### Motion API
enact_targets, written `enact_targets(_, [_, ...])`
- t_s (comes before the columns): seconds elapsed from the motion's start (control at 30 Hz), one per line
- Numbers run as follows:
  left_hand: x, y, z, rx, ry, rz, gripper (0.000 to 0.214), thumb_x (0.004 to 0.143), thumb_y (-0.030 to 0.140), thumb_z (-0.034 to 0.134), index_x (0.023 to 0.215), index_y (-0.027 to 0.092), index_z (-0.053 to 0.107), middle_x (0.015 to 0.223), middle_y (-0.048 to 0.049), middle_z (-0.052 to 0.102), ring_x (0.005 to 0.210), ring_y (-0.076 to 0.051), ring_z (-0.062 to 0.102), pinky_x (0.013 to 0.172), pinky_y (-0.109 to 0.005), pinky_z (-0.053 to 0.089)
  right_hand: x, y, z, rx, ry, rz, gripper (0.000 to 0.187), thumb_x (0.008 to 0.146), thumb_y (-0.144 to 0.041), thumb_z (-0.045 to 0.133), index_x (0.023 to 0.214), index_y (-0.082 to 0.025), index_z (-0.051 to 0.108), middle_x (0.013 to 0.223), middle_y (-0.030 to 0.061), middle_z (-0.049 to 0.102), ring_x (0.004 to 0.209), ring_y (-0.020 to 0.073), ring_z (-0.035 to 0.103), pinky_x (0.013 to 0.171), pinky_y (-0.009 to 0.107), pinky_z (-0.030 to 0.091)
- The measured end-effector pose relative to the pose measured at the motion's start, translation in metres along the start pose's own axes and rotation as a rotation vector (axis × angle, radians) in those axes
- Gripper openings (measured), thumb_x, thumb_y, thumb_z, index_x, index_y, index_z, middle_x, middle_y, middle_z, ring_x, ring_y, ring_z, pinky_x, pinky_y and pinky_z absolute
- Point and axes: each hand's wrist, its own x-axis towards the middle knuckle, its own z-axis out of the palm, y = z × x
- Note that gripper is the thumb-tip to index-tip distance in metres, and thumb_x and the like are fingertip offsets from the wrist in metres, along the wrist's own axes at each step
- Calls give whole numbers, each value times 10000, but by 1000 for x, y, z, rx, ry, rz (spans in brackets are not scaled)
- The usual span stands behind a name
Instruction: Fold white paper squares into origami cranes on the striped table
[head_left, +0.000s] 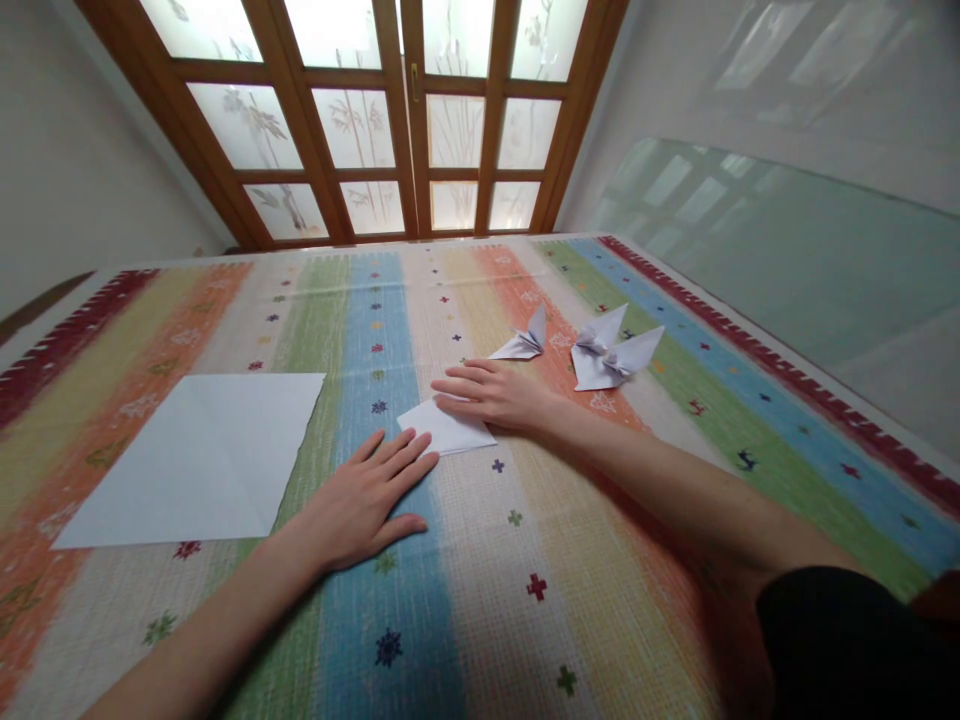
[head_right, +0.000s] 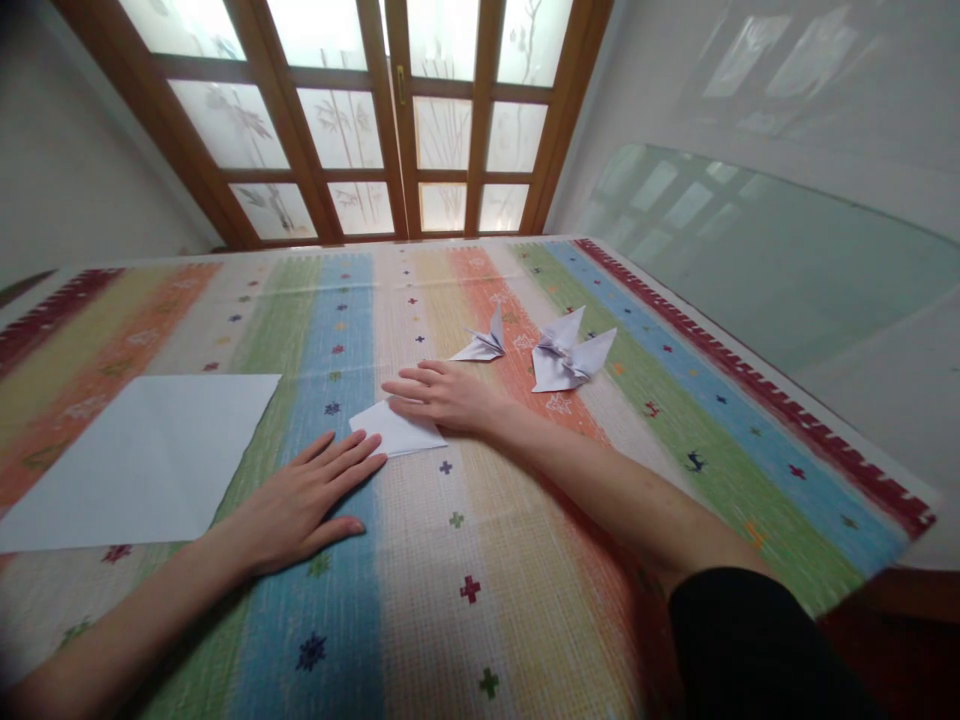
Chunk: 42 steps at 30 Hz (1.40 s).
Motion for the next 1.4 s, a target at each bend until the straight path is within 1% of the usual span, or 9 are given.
enact_targets(0.13, [-1, -9, -2, 62, 12, -25, 686, 918, 670, 383, 1463, 253, 415, 1515, -90, 432, 1424, -322, 335, 1159, -552, 193, 0, -2, 1, -54, -6, -53, 313, 997, -159, 387, 1134, -218, 662, 1321, 52, 619, 1227, 191, 537, 1026, 435, 399])
enact_targets(0.27, [3, -12, -6, 116, 22, -118, 601, 927, 627, 417, 1407, 273, 496, 1508, -74, 446, 1437, -353, 292, 1159, -595, 127, -15, -30, 2, -161, 78, -133, 329, 995, -171, 375, 932, -198, 697, 1229, 67, 667, 1157, 203, 572, 994, 425, 412])
enact_targets(0.37, [9, -9, -8, 131, 31, -176, 522, 948, 552, 437, 1381, 275, 523, 1526, -68, 421, 1445, -356, 271, 1156, -595, 134, -24, -56, 4, -203, 187, -179, 313, 989, -155, 393, 911, -194, 693, 1129, 56, 706, 1062, 187, 610, 953, 377, 427])
enact_targets(0.47, [13, -4, -7, 118, 28, -204, 550, 945, 545, 438, 1397, 241, 506, 1536, -82, 402, 1440, -360, 276, 1149, -599, 156, -27, -70, 7, -136, 213, -189, 288, 997, -163, 403, 963, -198, 687, 1064, 33, 727, 1014, 170, 625, 940, 350, 424])
enact_targets(0.67, [9, 1, 0, 90, -19, -201, 671, 939, 558, 420, 1483, 167, 379, 1549, -105, 370, 1431, -373, 284, 1141, -598, 179, -31, -62, 15, 203, 232, 4, 198, 983, -242, 486, 987, -206, 681, 1018, 20, 746, 1040, 181, 621, 903, 355, 421])
enact_targets(0.9, [5, 0, 1, 47, -64, -103, 574, 983, 518, 350, 1495, 259, 352, 1572, -51, 334, 1441, -321, 287, 1153, -554, 180, -28, -56, 12, 559, 190, 250, 173, 942, -290, 587, 846, -195, 694, 959, 28, 728, 982, 179, 625, 954, 388, 366])
enact_targets(1.1, [2, 2, 0, 29, -71, -103, 606, 975, 504, 365, 1523, 258, 283, 1595, -50, 275, 1463, -335, 231, 1154, -575, 169, -5, -67, 7, 402, 83, 504, 209, 944, -283, 578, 800, -162, 668, 945, 53, 676, 936, 191, 572, 896, 385, 307])
enact_targets(1.23, [0, 4, 1, 12, -74, -104, 606, 976, 481, 370, 1530, 261, 261, 1597, -38, 270, 1470, -334, 210, 1158, -584, 160, 6, -75, 7, 247, 21, 579, 219, 936, -314, 591, 808, -156, 673, 975, 67, 651, 948, 210, 534, 846, 375, 278])
enact_targets(1.4, [1, 6, 2, -53, -50, -157, 494, 1022, 374, 252, 1497, 275, 344, 1563, -5, 353, 1462, -294, 247, 1166, -576, 171, 7, -79, 9, 162, 27, 616, 211, 924, -335, 614, 833, -153, 669, 985, 69, 637, 963, 216, 513, 843, 367, 261])
